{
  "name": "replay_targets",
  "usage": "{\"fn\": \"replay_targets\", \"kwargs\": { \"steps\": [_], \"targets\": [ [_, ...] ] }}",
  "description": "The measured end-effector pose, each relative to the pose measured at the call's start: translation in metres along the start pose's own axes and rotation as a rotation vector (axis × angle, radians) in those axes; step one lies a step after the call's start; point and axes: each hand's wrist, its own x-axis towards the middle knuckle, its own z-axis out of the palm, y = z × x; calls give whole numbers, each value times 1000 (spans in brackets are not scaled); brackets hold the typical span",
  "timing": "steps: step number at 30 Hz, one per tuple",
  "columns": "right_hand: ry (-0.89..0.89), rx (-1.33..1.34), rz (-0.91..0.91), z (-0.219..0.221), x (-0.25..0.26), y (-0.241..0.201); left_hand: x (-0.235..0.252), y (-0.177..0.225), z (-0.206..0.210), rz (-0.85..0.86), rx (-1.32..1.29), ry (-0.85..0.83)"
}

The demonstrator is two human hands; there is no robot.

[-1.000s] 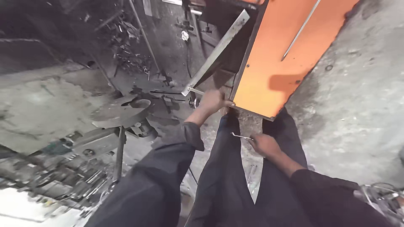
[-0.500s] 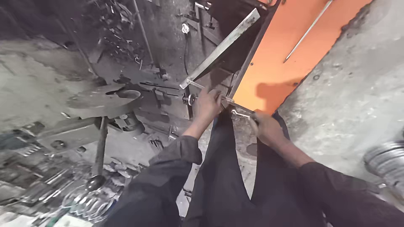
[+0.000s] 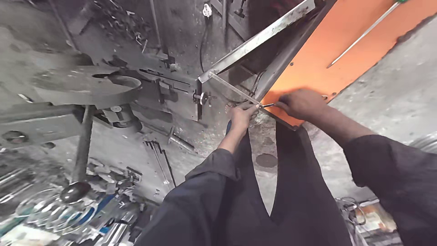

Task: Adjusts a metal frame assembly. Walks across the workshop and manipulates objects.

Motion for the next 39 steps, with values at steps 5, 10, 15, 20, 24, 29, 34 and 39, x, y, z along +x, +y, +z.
{"fn": "replay_targets", "kwargs": {
  "steps": [5, 10, 15, 20, 24, 29, 34, 39],
  "targets": [
    [-14, -25, 40, -5, 0, -5, -1, 3, 8, 160, 482, 98],
    [-13, 225, 236, 22, -19, -19, -7, 10, 16, 188, 712, 123],
    [131, 695, 413, 88, -33, -47, -7, 13, 17, 192, 861, 92],
    [322, 1152, 516, 131, -25, -100, -10, 19, 16, 229, 947, 57],
    [260, 1189, 480, 125, -26, -111, -2, 10, 0, 277, 835, -9],
    [239, 1020, 438, 124, -49, -112, -21, -9, -17, 170, 365, -82],
    [195, 659, 342, 94, -52, -72, -20, -9, -3, 118, 260, -20],
    [-46, 195, 156, 25, -25, -24, -2, -12, 13, 189, 380, 134]
  ]
}}
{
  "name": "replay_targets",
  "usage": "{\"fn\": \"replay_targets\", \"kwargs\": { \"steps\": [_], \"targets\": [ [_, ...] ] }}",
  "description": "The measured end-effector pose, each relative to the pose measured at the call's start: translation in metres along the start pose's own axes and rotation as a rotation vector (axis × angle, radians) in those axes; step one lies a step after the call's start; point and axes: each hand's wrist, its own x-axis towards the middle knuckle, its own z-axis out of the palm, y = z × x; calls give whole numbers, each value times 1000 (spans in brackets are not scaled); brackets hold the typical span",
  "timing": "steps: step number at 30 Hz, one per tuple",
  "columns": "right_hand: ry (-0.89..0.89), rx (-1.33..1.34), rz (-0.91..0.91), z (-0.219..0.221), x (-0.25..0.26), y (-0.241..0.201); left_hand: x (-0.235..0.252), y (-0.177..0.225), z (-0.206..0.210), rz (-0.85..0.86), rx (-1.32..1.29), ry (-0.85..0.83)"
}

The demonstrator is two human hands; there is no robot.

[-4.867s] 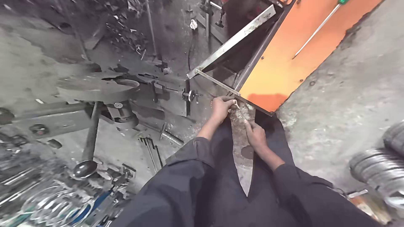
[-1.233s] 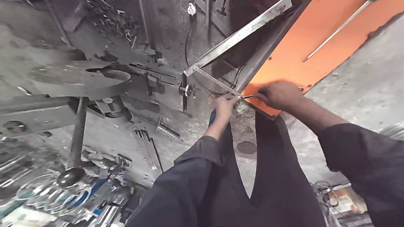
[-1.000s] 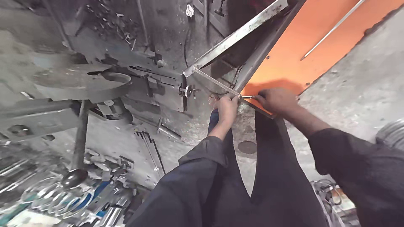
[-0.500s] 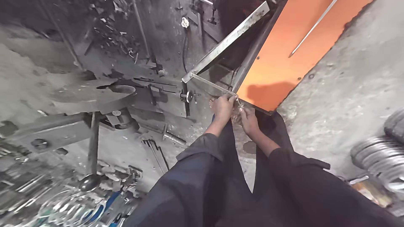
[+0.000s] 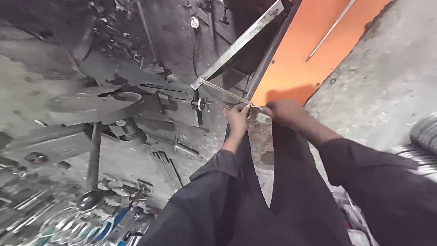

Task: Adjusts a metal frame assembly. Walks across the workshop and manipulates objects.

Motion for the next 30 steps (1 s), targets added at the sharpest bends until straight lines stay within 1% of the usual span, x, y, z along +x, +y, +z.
{"fn": "replay_targets", "kwargs": {
  "steps": [1, 3, 5, 7, 9, 12, 18, 22, 30],
  "targets": [
    [-7, -75, -22, -12, 3, -1, -1, -2, 1, 16, 2, 4],
    [57, -165, -32, -27, 7, -2, -3, 0, 4, 21, 33, 16],
    [125, -183, -32, -35, 10, -4, -6, 5, 8, -12, 83, 27],
    [93, -136, 16, -40, 13, -9, -3, 12, 10, -49, 135, 46],
    [75, -46, 68, -26, 7, -9, -6, 10, 10, -69, 165, 52],
    [71, 69, 146, -6, 1, -3, -4, 16, 10, -87, 198, 13],
    [68, 341, 276, 25, -10, -9, 0, 22, 7, -98, 237, -15],
    [139, 499, 323, 57, -12, -15, 3, 24, 3, -102, 323, -49],
    [137, 747, 396, 83, -10, -28, 6, 33, -3, -75, 402, -88]
  ]
}}
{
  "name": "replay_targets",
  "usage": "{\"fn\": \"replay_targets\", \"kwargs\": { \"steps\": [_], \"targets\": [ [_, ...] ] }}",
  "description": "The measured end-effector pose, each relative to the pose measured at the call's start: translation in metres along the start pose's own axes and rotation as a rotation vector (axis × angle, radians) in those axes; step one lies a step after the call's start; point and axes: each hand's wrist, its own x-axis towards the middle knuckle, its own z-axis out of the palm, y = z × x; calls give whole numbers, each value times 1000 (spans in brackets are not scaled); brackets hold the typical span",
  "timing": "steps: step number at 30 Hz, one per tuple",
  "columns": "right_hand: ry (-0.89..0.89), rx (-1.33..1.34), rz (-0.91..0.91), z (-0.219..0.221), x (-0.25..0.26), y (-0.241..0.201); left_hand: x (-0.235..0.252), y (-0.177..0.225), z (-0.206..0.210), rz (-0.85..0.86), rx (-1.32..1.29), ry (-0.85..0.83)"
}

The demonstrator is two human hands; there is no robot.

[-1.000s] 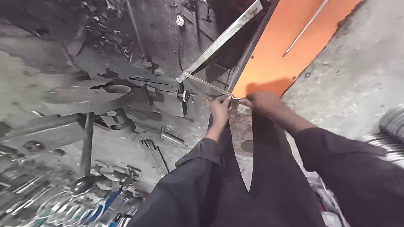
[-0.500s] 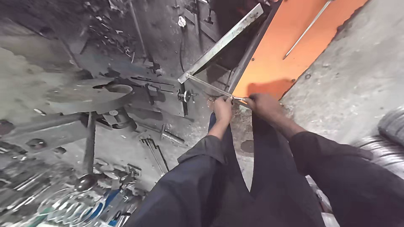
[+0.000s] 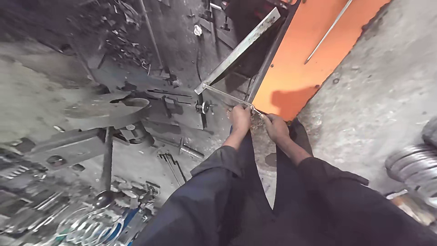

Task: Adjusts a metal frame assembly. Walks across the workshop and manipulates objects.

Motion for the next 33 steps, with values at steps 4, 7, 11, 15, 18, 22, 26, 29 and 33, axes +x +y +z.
{"fn": "replay_targets", "kwargs": {
  "steps": [4, 7, 11, 15, 18, 22, 26, 29, 33],
  "targets": [
    [-2, 172, -19, 10, 2, 6, 0, 2, 1, 9, 35, -16],
    [7, 122, -17, 11, -11, 2, -21, -14, -7, 71, 24, -101],
    [43, -34, -19, 3, -38, -2, -37, -14, -33, 328, 222, 62],
    [40, -252, -86, -12, -49, 40, -19, 0, -53, 666, 707, 75],
    [92, -326, -92, -30, -63, 72, 6, 20, -64, 574, 934, -109],
    [130, -309, -80, -47, -83, 94, 9, 40, -77, 467, 1057, -257],
    [208, -168, -159, -67, -79, 94, 3, 25, -73, 558, 976, -150],
    [450, -60, -221, -110, -52, 45, 11, 42, -69, 461, 975, -176],
    [623, 102, -184, -168, 1, -43, -2, 19, -75, 462, 894, -197]
  ]
}}
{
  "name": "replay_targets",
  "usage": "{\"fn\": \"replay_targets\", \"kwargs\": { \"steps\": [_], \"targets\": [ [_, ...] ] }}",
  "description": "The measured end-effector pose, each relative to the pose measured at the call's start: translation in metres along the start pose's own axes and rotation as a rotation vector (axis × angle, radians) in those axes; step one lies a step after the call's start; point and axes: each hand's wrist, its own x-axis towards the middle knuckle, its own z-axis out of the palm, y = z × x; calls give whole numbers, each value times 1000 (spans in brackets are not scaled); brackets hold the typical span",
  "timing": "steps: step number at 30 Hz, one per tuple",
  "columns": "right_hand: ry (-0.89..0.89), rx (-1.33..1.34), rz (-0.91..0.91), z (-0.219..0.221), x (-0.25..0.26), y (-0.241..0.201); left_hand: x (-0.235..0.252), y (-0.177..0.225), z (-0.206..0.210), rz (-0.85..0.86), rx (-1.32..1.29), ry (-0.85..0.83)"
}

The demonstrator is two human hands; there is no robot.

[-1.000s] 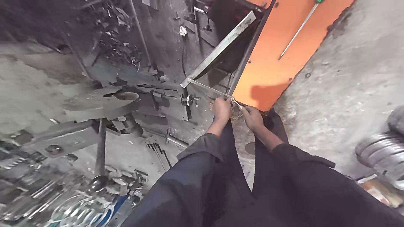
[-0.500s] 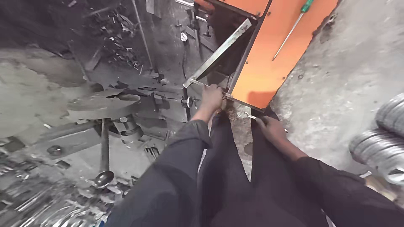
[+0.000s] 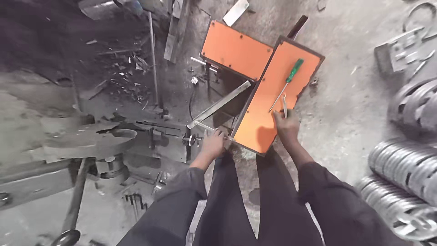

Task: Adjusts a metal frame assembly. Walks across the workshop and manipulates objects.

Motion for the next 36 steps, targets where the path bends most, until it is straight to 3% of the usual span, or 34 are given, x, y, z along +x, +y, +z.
{"fn": "replay_targets", "kwargs": {
  "steps": [2, 5, 8, 10, 14, 19, 22, 26, 30, 33, 36],
  "targets": [
    [-6, 25, 76, 3, 29, -25, -33, -4, 15, -25, -74, 110],
    [-28, -45, 187, -3, 43, -41, -98, -8, 46, -198, -294, 174],
    [-122, -78, 226, -21, 46, -25, -169, -9, 103, -364, -508, 212],
    [-238, -76, 153, -38, 36, 4, -204, 6, 136, -417, -632, 252],
    [-477, -222, -12, -82, -43, 64, -216, 92, 137, -341, -912, 337],
    [-734, -268, -174, -108, -194, 121, -179, 223, 102, -103, -1570, 105],
    [-758, -283, -326, -106, -267, 138, -181, 264, 118, -92, -1866, 153],
    [-755, -102, -410, -104, -325, 186, -224, 273, 158, -202, -1892, 301],
    [-853, -29, -400, -122, -354, 242, -254, 214, 165, -88, -1905, 434],
    [-774, -77, -241, -141, -357, 305, -272, 186, 150, 9, -1818, 280],
    [-686, -112, -8, -159, -356, 366, -290, 224, 178, 39, -1753, 35]
  ]
}}
